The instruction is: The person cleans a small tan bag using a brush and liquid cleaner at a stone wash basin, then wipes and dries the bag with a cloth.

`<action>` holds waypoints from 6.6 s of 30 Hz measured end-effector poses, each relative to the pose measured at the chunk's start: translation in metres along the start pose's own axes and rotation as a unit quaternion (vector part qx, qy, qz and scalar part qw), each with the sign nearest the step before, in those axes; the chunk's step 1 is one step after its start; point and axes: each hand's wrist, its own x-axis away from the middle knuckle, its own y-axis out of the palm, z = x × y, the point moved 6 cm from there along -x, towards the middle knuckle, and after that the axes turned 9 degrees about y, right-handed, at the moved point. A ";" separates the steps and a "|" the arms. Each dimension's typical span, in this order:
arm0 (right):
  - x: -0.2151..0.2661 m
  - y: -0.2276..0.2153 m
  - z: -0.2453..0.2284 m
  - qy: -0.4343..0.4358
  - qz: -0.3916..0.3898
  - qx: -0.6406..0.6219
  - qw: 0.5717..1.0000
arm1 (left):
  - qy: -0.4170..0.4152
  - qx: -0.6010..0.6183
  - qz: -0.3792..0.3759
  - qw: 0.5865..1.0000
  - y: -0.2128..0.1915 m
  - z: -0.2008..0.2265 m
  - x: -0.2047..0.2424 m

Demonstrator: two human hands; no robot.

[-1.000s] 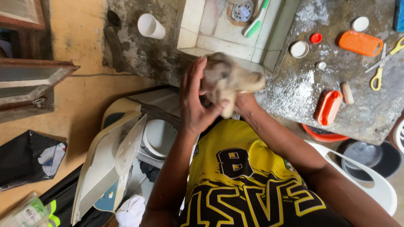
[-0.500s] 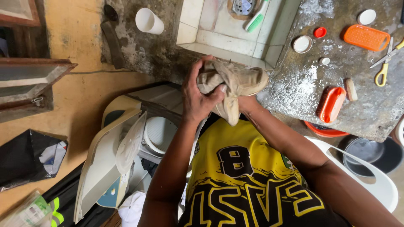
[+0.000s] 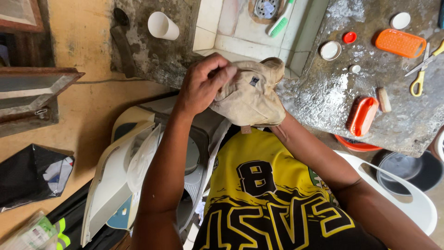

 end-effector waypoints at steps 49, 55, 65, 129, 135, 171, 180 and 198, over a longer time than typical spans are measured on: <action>0.026 -0.075 0.034 0.180 0.228 0.155 0.944 | -0.181 0.221 0.433 0.855 0.056 -0.197 0.027; 0.022 -0.073 0.047 0.164 0.224 0.085 0.957 | -0.182 0.234 0.409 0.863 0.051 -0.195 0.030; 0.035 -0.059 0.041 0.134 0.163 0.026 0.977 | -0.246 0.194 0.408 0.858 0.029 -0.235 0.030; 0.054 -0.023 0.019 0.226 0.062 0.083 0.969 | -0.202 0.444 0.435 0.757 0.058 -0.154 0.114; 0.066 -0.053 0.025 0.273 0.055 0.076 0.958 | -0.186 0.376 0.373 0.827 0.024 -0.129 0.109; 0.114 -0.189 -0.053 0.162 0.324 0.223 0.905 | -0.142 0.446 0.261 0.844 0.032 -0.173 0.054; 0.118 -0.285 -0.156 0.099 0.476 0.318 0.814 | -0.190 0.454 0.304 0.816 0.040 -0.196 0.066; 0.085 -0.419 -0.152 -0.019 0.447 0.335 0.829 | -0.239 0.441 0.370 0.782 0.057 -0.175 0.061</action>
